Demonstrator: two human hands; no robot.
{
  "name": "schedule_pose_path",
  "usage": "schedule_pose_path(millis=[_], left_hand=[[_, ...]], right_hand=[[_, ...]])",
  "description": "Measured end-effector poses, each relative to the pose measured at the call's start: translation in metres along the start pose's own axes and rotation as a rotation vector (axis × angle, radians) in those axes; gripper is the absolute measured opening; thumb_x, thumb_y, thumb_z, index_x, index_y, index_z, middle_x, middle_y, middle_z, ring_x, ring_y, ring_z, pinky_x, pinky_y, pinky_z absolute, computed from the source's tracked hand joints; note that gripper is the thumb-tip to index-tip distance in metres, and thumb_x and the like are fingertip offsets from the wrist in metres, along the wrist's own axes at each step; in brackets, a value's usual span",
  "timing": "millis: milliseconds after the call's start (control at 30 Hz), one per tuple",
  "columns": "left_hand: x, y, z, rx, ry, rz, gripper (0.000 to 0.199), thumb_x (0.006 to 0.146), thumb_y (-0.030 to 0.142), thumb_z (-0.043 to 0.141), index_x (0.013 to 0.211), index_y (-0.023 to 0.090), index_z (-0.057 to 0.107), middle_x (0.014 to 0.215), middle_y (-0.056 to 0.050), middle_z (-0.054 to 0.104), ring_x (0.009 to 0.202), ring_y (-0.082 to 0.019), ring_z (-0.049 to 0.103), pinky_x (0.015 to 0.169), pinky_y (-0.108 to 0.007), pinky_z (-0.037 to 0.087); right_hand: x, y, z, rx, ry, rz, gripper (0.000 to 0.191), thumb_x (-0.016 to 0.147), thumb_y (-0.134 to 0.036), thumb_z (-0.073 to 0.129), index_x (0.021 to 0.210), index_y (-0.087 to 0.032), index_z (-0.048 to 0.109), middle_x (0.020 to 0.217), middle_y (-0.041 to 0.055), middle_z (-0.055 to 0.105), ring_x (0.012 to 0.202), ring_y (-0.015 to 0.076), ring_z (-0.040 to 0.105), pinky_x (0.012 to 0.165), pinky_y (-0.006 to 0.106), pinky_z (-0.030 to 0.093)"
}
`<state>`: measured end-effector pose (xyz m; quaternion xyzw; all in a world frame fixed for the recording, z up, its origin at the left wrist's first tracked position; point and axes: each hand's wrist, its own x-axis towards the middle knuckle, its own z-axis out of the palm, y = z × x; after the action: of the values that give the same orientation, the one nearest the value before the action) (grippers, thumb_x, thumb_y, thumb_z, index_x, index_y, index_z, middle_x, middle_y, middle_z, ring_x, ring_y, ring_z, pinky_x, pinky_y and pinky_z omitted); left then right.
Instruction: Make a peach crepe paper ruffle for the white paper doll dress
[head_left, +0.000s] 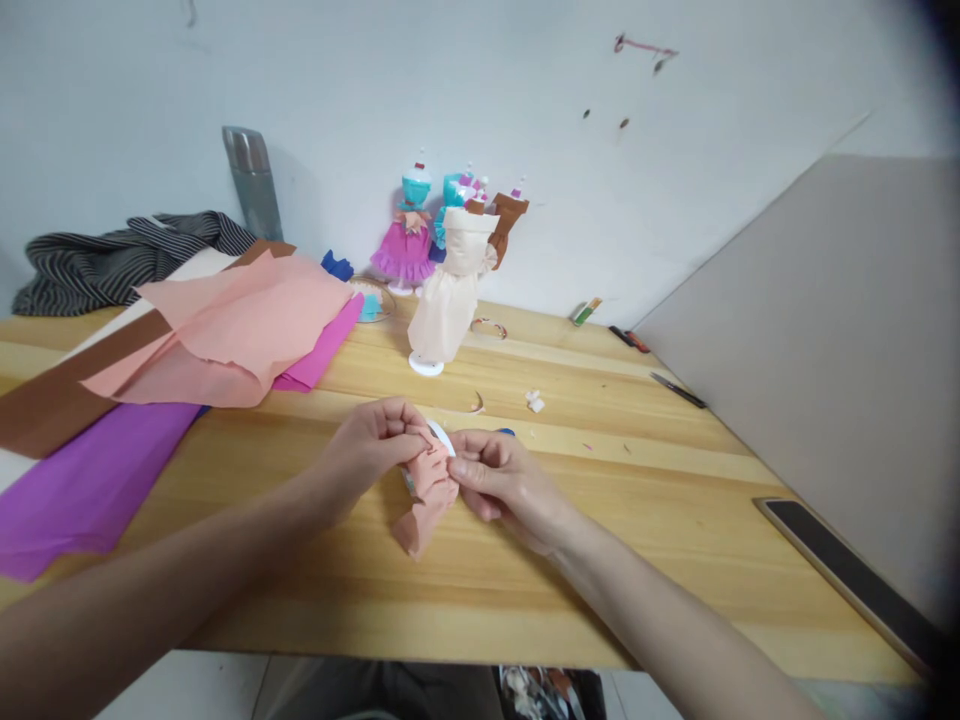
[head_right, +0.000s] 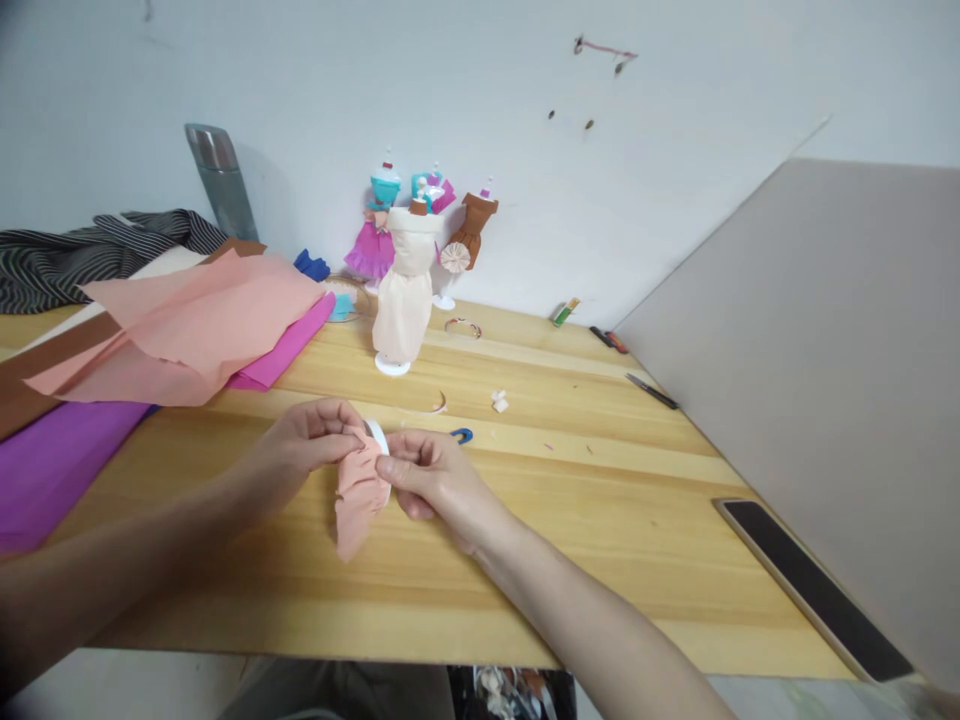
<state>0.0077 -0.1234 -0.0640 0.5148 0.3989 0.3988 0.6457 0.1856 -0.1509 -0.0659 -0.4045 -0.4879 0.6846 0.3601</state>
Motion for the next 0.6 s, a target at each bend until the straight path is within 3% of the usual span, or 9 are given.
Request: schedule_pose_path(millis=[300, 467, 600], left_hand=[[-0.0057, 0.0096, -0.0056, 0.132, -0.008, 0.043, 0.008, 0.063, 0.021, 0.061, 0.066, 0.015, 0.056, 0.056, 0.002, 0.058, 0.051, -0.010, 0.049, 0.053, -0.022, 0.038], [-0.0056, 0.0062, -0.0085, 0.230, -0.018, 0.162, 0.020, 0.068, 0.019, 0.061, 0.088, 0.016, 0.061, 0.054, 0.006, 0.053, 0.050, -0.009, 0.047, 0.052, -0.021, 0.034], [-0.0053, 0.0097, -0.0093, 0.122, -0.044, 0.093, 0.020, 0.067, 0.026, 0.064, 0.085, 0.015, 0.062, 0.060, 0.002, 0.061, 0.054, -0.011, 0.052, 0.055, -0.023, 0.039]], right_hand=[[0.0004, 0.0012, -0.0010, -0.048, -0.043, -0.083, 0.038, 0.071, -0.045, 0.074, 0.088, -0.012, 0.068, 0.058, -0.0026, 0.054, 0.039, 0.0025, 0.034, 0.038, 0.019, 0.019], [0.0018, 0.0024, -0.0006, -0.140, -0.021, -0.108, 0.032, 0.070, -0.042, 0.074, 0.077, -0.013, 0.063, 0.062, -0.0022, 0.055, 0.042, 0.0032, 0.037, 0.038, 0.019, 0.026], [0.0018, 0.0029, 0.0000, -0.225, 0.058, -0.166, 0.030, 0.071, -0.043, 0.071, 0.076, -0.016, 0.058, 0.062, -0.0028, 0.053, 0.045, 0.0057, 0.039, 0.039, 0.019, 0.030]])
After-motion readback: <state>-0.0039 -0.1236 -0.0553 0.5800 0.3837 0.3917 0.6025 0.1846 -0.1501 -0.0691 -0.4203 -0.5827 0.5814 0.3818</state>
